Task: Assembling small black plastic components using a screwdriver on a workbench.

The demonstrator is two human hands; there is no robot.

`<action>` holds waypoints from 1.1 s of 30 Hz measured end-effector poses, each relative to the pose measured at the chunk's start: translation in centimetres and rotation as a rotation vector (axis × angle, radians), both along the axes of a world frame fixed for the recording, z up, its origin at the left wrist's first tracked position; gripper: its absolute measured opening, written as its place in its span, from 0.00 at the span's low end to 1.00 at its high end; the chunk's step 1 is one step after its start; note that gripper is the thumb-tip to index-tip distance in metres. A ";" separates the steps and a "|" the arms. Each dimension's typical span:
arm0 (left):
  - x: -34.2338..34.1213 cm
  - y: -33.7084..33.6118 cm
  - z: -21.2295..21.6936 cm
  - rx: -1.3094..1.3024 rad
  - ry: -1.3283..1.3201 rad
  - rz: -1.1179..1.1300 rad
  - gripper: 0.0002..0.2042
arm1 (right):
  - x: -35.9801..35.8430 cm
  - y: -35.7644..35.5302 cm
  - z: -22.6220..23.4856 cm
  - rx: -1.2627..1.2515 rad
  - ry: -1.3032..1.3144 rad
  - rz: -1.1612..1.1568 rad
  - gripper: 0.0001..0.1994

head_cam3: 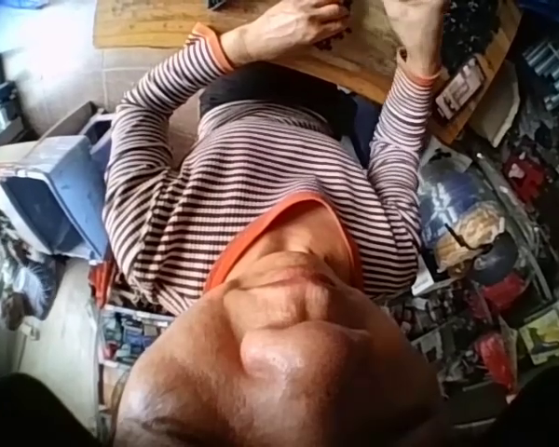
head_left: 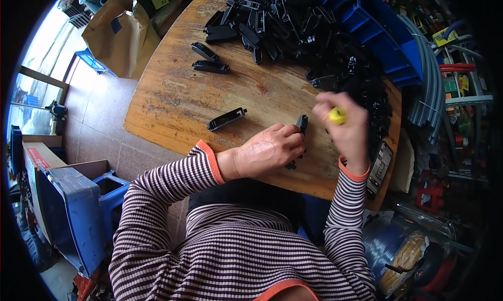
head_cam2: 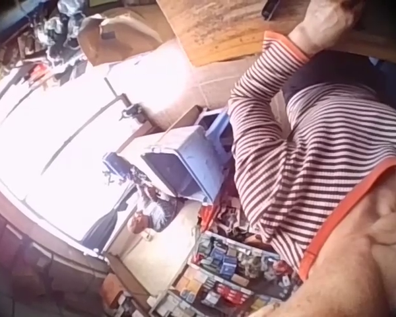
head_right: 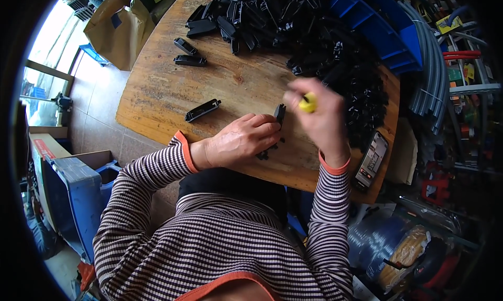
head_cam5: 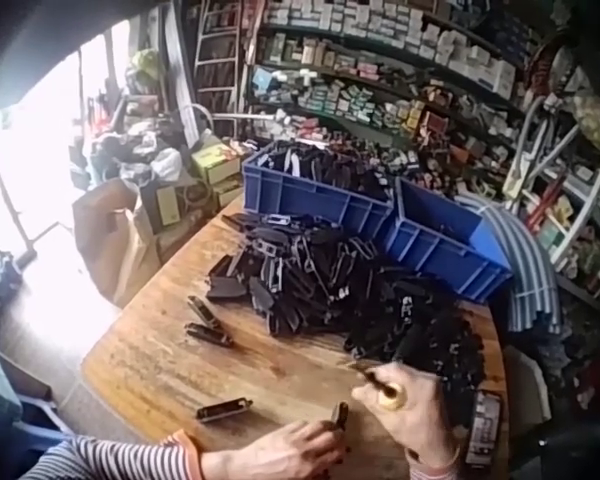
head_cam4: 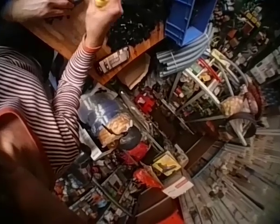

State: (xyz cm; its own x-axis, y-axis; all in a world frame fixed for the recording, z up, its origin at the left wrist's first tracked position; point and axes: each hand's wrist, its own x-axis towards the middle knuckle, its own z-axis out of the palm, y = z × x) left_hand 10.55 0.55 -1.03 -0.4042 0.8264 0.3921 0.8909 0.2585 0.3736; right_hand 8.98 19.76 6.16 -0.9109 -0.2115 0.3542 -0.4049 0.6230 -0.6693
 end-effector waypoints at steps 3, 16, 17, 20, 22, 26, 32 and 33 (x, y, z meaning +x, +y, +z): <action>0.1 0.0 0.3 -0.011 -0.021 -0.015 0.18 | -0.8 -2.5 -1.0 -0.532 0.087 0.021 0.02; -2.0 2.1 1.5 -0.100 0.121 -0.033 0.16 | -0.5 5.0 -4.1 0.164 -0.027 -0.221 0.08; -2.2 2.2 2.0 -0.236 0.092 -0.025 0.16 | -0.6 5.0 -4.2 0.162 -0.024 -0.210 0.08; -0.4 0.5 2.2 -0.265 0.003 0.048 0.16 | -0.1 3.9 -4.5 0.306 -0.077 -0.246 0.12; 1.4 -1.4 2.1 -0.020 -0.082 0.130 0.17 | -0.3 4.4 -4.5 0.292 -0.088 -0.210 0.11; 3.0 -7.3 3.8 0.161 -0.060 0.555 0.20 | -1.2 5.2 -4.2 0.298 -0.139 -0.146 0.09; -0.7 -7.3 4.0 -0.098 -0.021 0.651 0.15 | -0.2 4.3 -2.9 0.356 -0.097 -0.147 0.08; -1.5 -7.2 4.0 -0.152 -0.012 0.578 0.13 | 0.5 4.0 -2.7 0.357 -0.096 -0.157 0.08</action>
State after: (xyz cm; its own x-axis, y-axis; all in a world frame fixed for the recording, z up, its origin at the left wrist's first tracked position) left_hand 9.02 -6.61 2.99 -0.8090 0.5175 0.2789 0.5855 0.7518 0.3035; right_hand 9.45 23.77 3.45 -0.9674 -0.1615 0.1951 -0.2324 0.8724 -0.4299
